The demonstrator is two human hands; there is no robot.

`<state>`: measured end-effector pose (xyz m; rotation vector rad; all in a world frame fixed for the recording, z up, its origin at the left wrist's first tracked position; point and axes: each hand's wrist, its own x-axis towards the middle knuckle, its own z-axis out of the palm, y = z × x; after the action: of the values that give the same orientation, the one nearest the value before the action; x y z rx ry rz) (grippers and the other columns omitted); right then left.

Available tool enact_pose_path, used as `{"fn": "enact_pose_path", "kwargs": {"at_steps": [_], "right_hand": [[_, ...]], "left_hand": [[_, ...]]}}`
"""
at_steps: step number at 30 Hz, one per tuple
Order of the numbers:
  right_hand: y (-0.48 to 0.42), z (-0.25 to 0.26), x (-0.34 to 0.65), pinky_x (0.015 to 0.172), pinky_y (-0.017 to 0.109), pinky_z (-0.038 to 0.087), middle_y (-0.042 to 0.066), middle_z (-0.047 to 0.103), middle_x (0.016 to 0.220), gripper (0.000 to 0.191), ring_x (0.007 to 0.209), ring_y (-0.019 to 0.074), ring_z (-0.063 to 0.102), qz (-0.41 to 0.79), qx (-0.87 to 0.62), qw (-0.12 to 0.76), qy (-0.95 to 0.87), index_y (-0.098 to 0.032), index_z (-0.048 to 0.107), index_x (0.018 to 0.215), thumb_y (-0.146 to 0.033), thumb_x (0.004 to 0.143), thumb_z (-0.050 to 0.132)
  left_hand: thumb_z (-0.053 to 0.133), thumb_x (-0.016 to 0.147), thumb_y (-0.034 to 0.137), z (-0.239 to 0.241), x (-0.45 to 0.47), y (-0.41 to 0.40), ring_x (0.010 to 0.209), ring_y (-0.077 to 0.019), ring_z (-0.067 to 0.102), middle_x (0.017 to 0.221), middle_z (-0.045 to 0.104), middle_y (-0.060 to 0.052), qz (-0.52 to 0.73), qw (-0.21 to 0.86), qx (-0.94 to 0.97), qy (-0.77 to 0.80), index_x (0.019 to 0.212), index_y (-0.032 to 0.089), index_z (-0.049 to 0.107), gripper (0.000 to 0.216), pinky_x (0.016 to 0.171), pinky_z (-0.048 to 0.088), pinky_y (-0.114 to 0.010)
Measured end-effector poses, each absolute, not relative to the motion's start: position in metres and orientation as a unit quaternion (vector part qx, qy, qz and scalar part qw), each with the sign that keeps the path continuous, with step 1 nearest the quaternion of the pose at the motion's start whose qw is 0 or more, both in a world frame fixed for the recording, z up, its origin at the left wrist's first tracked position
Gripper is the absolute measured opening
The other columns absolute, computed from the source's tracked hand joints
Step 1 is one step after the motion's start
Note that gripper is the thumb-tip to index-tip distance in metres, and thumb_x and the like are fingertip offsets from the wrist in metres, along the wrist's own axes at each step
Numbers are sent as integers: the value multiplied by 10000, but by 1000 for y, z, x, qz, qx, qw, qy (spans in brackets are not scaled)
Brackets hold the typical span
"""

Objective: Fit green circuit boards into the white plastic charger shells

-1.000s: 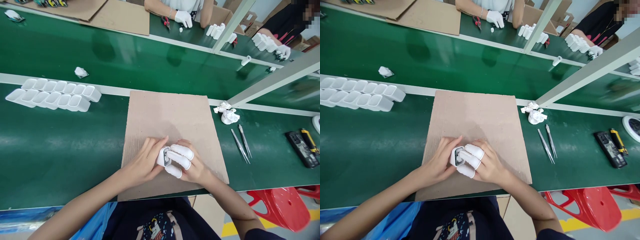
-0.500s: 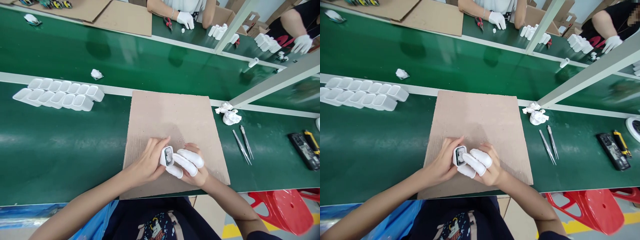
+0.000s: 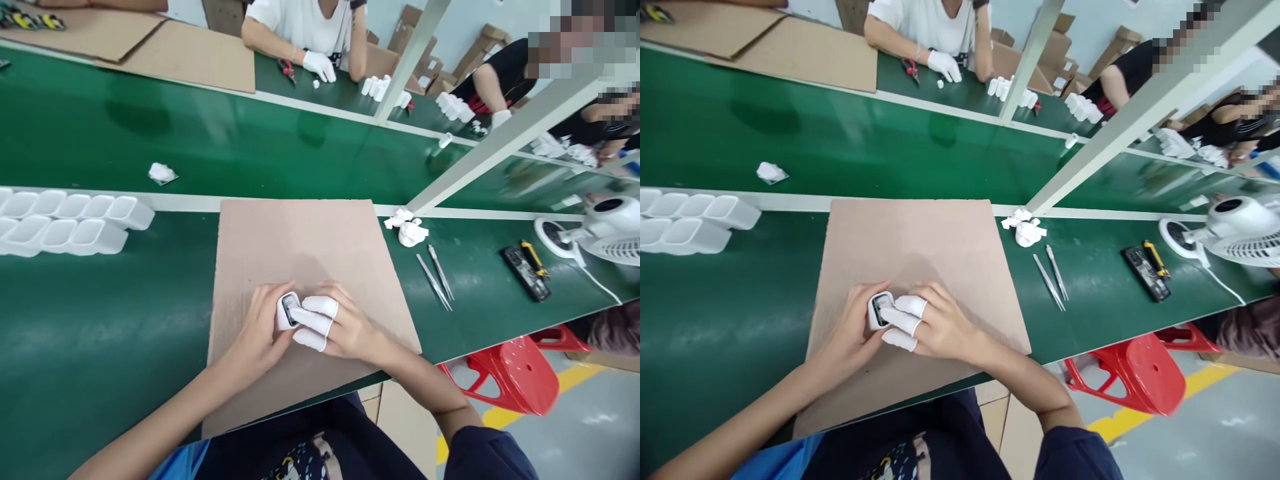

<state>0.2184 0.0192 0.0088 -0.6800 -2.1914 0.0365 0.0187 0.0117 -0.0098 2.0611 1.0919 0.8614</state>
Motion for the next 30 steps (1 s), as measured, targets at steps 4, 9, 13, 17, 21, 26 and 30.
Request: {"fn": "enact_pose_path", "kwargs": {"at_steps": [4,9,13,17,21,26,30], "right_hand": [[18,30,283,888,387,541,70,692,1069,292,1000,217,638,-46,-517,368,-772,-226,584,1245,-317,971,540],[5,20,376,791,428,502,216,672,970,256,1006,365,623,-67,-838,-34,-540,-43,681,1039,-223,933,533],[6,-1,404,672,324,464,205,663,959,250,882,299,673,-33,-857,-57,-511,-39,672,1012,-86,906,451],[15,2,416,670,315,456,185,681,906,256,800,269,684,26,-857,-37,-514,-68,687,983,-80,853,467],[19,23,419,673,323,489,134,700,796,215,719,246,662,131,-829,23,-543,-119,708,867,-151,797,507],[19,48,375,747,343,549,72,669,902,378,756,196,628,332,-704,296,-554,-189,656,1115,-449,878,519],[30,63,305,671,314,558,9,584,772,305,682,149,544,566,-474,514,-436,-251,703,983,-432,744,763]], "left_hand": [[604,882,326,-10,20,15,935,-217,592,1053,556,-53,313,455,662,507,1133,243,474,295,788,503,-333],[714,745,487,-5,18,23,803,-205,568,878,564,-13,321,549,533,559,1012,219,500,434,694,464,-297],[628,823,572,-5,18,21,872,-201,566,955,552,-33,352,656,485,458,1166,212,498,514,807,471,-324],[541,922,532,-8,19,11,1007,-214,547,1095,537,-59,368,638,514,441,1285,245,424,477,903,450,-342],[514,966,381,-5,18,6,1037,-210,531,1133,506,-56,397,543,586,452,1253,265,441,318,876,452,-322],[516,960,241,2,15,6,981,-184,538,1068,506,-43,444,448,662,404,1177,249,464,223,870,449,-309],[528,946,202,4,16,6,956,-183,558,1066,524,-55,450,416,692,382,1167,234,457,234,828,469,-301]]}}
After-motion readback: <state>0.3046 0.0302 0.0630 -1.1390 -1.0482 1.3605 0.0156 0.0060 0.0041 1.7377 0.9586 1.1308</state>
